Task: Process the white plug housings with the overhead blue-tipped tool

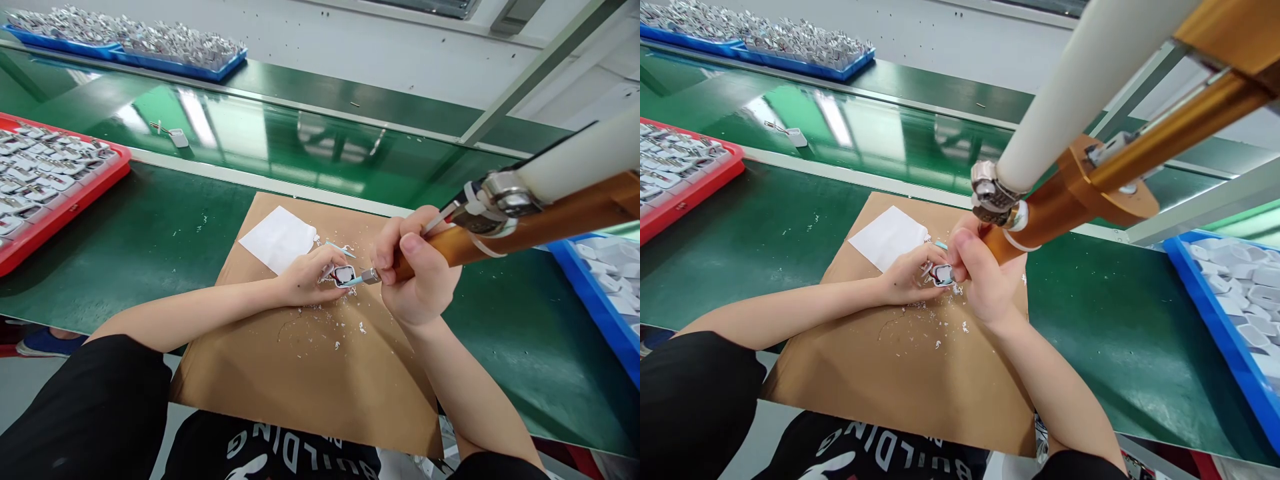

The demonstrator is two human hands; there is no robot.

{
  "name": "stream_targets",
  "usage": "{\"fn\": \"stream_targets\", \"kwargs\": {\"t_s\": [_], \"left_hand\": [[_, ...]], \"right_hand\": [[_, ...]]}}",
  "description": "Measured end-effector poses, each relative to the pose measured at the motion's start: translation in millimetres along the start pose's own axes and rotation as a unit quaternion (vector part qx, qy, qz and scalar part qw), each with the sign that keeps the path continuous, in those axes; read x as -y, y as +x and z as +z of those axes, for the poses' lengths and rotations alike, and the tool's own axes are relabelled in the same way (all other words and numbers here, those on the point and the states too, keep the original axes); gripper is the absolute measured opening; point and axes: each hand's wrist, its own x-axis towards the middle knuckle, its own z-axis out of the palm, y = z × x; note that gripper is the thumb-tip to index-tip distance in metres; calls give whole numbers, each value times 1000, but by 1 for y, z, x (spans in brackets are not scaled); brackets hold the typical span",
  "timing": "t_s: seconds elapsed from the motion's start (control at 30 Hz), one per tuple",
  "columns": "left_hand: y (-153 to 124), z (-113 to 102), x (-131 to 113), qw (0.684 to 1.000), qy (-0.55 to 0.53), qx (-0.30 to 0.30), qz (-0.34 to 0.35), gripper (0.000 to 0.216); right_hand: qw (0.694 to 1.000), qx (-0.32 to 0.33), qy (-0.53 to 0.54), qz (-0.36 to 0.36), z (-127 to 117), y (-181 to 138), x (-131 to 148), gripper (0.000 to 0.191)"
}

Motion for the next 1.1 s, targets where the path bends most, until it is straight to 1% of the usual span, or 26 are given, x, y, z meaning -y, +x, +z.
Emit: {"fn": "stream_targets", "kwargs": {"t_s": [0.13,0.3,0.47,0.53,0.7,0.8,0.93,1.1], "left_hand": [[1,0,-1,1000,7,-2,3,27],[1,-1,-1,1000,24,6,-3,27],[0,-1,-1,999,24,19,-25,31],[0,-1,-1,999,27,16,-27,32],[0,-2,-1,999,48,7,0,36],[1,-2,-1,999,54,5,0,36],[0,-2,-1,999,50,4,-2,35],[-1,-1,1,999,32,-21,3,34]], "right_hand": [[1000,7,12,-13,0,0,0,21],[1000,-8,-20,-5,0,0,0,20],[1000,-10,-20,-10,-2,1,-1,17],[1000,-9,-15,-12,-3,1,-2,18],[1000,-1,1,-10,-4,1,-2,18],[1000,1,1,-15,-4,2,-3,18],[1000,-3,-3,-17,-5,3,-4,19],[1000,-1,1,-19,-5,4,-4,24]]}}
